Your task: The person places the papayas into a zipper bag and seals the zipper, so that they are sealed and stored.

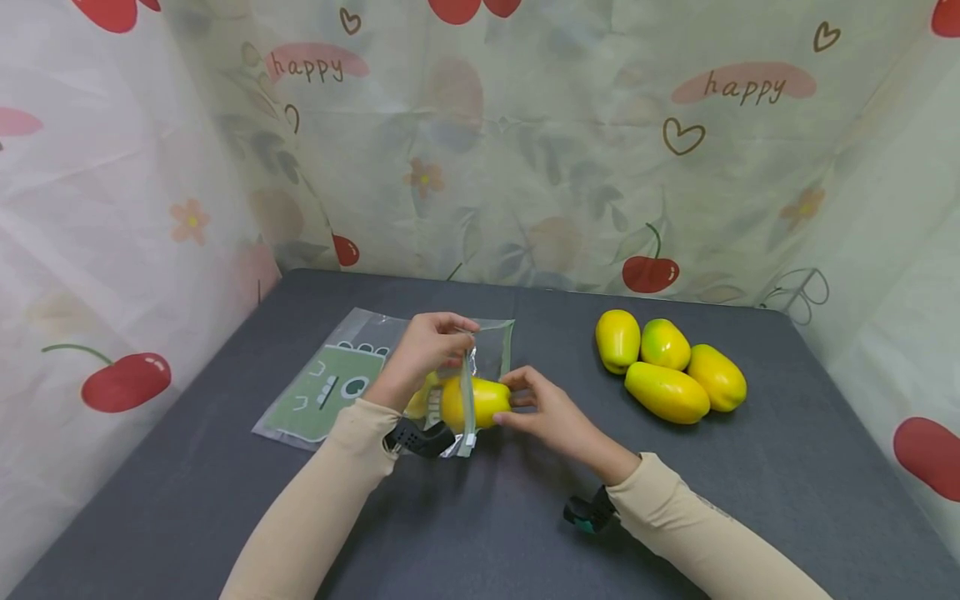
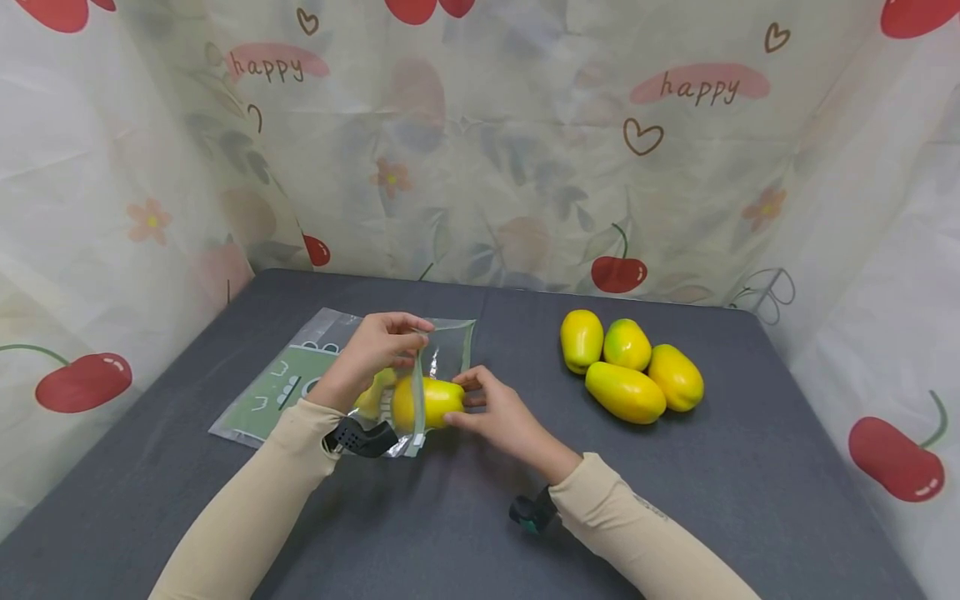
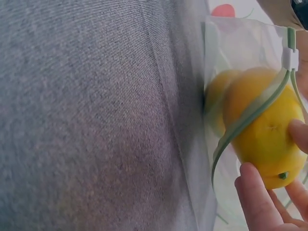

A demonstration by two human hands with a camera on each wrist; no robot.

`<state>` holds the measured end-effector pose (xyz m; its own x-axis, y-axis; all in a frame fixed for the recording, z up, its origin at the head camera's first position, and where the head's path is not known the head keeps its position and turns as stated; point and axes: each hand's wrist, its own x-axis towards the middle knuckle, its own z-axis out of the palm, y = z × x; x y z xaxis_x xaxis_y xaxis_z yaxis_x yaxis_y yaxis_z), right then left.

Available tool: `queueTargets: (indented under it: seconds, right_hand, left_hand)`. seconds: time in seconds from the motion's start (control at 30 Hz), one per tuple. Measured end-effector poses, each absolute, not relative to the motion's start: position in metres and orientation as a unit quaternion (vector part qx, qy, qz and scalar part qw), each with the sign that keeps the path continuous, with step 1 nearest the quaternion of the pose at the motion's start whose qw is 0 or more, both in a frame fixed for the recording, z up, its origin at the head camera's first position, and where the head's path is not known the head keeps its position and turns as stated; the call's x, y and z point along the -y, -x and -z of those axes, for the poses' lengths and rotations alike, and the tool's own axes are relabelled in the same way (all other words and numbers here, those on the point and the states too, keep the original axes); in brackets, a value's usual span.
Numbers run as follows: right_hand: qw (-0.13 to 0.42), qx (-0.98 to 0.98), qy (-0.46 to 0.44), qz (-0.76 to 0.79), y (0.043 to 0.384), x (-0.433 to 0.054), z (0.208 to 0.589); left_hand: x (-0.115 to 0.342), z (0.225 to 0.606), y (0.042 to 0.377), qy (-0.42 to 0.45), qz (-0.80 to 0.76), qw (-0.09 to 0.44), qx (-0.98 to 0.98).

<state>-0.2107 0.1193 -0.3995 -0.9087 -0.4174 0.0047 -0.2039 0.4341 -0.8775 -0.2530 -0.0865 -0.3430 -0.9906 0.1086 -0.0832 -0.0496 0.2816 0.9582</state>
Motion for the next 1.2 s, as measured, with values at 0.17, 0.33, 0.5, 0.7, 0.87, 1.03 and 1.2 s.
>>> queueTargets:
  seconds: [0.17, 0.33, 0.5, 0.7, 0.87, 1.03, 1.2]
  right_hand:
    - [0.103, -0.834, 0.201, 0.503, 0.211, -0.115, 0.401]
    - [0.109, -0.826, 0.215, 0.509, 0.210, -0.111, 0.403]
    - [0.114, -0.827, 0.209, 0.509, 0.210, -0.109, 0.404]
    - [0.120, -0.823, 0.212, 0.513, 0.208, -0.108, 0.407]
    - [0.117, -0.823, 0.228, 0.507, 0.206, -0.109, 0.408]
    - [0.109, -0.830, 0.237, 0.493, 0.205, -0.109, 0.407]
    - [0.110, -0.833, 0.249, 0.481, 0.204, -0.107, 0.406]
  left_hand:
    - [0.086, 0.342, 0.252, -0.017, -0.599, 0.066, -0.798]
    - [0.085, 0.343, 0.252, -0.021, -0.601, 0.065, -0.796]
    - [0.085, 0.344, 0.252, -0.020, -0.600, 0.065, -0.797]
    - [0.085, 0.344, 0.253, -0.022, -0.601, 0.065, -0.796]
    - [0.085, 0.343, 0.252, -0.021, -0.600, 0.070, -0.797]
    - [0.085, 0.344, 0.251, -0.023, -0.599, 0.072, -0.797]
    - [0.085, 0.342, 0.251, -0.021, -0.601, 0.073, -0.795]
